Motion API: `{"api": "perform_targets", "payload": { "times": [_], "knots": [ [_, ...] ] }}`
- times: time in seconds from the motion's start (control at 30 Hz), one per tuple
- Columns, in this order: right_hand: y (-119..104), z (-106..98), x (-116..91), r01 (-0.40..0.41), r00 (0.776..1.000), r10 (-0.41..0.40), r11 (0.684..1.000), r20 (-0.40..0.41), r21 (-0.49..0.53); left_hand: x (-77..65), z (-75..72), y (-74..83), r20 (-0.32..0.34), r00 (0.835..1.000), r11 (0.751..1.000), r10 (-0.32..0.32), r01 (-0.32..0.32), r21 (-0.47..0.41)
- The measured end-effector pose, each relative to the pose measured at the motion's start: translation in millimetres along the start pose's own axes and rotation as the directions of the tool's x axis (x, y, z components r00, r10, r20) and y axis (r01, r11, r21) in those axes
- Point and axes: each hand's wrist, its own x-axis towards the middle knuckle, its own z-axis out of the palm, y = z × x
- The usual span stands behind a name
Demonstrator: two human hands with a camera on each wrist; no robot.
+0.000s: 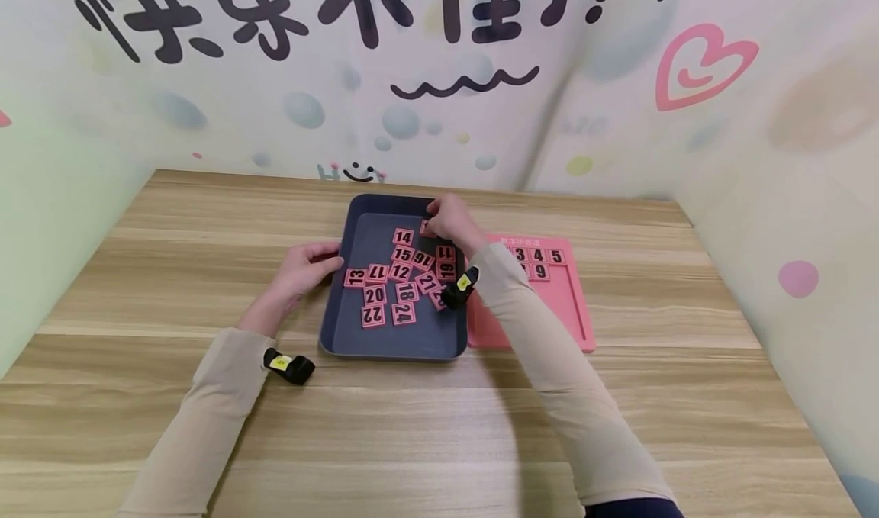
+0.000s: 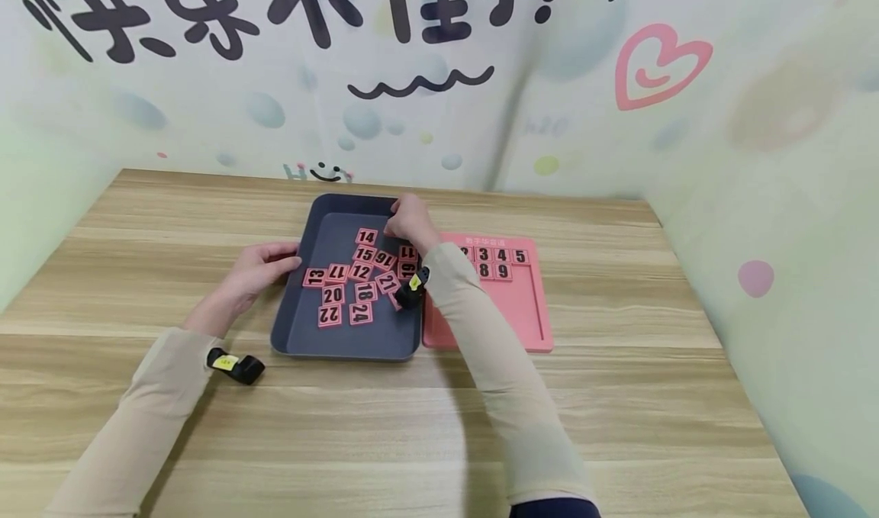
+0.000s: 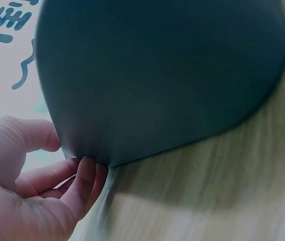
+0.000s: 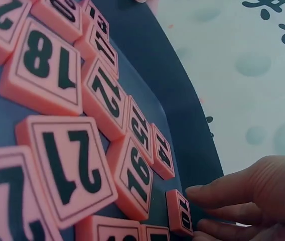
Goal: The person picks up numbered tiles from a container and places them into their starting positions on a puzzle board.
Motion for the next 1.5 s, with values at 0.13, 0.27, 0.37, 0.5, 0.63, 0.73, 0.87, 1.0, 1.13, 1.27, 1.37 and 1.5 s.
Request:
{"api": "perform_targets", "payload": {
  "times": [0.13, 0.27, 0.37, 0.5, 0.63, 0.73, 0.87, 1.0, 1.13, 1.27, 1.37, 1.5],
  "knots": [
    [-2, 2, -2, 0.018, 1.0, -0.018, 0.995, 0.0, -0.099, 0.4, 0.4, 0.3, 0.0, 1.0, 1.0, -0.002, 0.002, -0.009],
    [-2, 5, -3, 0.066, 0.998, -0.065, 0.975, 0.012, -0.212, 0.6, 0.9, 0.1, -0.002, 1.0, 1.0, 0.003, -0.003, -0.007],
    [0, 5, -2, 0.087, 0.996, -0.084, 0.968, 0.024, -0.235, 0.1, 1.4, 0.3, 0.0, 1.0, 1.0, 0.008, -0.008, -0.002],
    [0, 5, -3, 0.116, 0.993, -0.111, 0.967, 0.035, -0.226, 0.2, 1.8, 0.5, 0.005, 1.0, 1.0, 0.012, -0.012, 0.0],
    [-2, 3, -5, 0.171, 0.985, -0.167, 0.958, 0.04, -0.229, 0.8, 2.1, 0.9, 0.004, 1.0, 1.0, 0.013, -0.013, 0.0],
    [-6, -1, -9, 0.206, 0.979, -0.203, 0.954, 0.037, -0.219, 0.7, 2.2, 1.3, 0.006, 1.0, 1.0, 0.01, -0.01, 0.0],
    [-11, -10, -16, 0.259, 0.966, -0.256, 0.949, 0.043, -0.178, 0.3, 2.5, 1.7, 0.008, 1.0, 1.0, 0.005, -0.005, -0.003],
    [-10, -23, -25, 0.327, 0.945, -0.322, 0.933, 0.062, -0.147, 0.0, 2.5, 2.4, 0.01, 1.0, 1.0, -0.002, 0.002, -0.007],
    [-2, -39, -36, 0.374, 0.928, -0.369, 0.918, 0.06, -0.131, -0.4, 2.4, 3.0, 0.011, 1.0, 1.0, -0.003, 0.003, -0.004],
    [11, -55, -47, 0.394, 0.919, -0.393, 0.913, 0.034, -0.107, -0.4, 2.4, 2.9, 0.011, 1.0, 1.0, -0.008, 0.008, -0.011],
    [23, -66, -54, 0.399, 0.917, -0.398, 0.914, 0.021, -0.07, -0.4, 2.3, 2.9, 0.013, 1.0, 1.0, -0.012, 0.012, -0.022],
    [44, -80, -62, 0.402, 0.916, -0.402, 0.915, 0.014, -0.036, -0.6, 2.0, 3.2, 0.012, 1.0, 1.0, -0.017, 0.017, -0.022]
  ]
}}
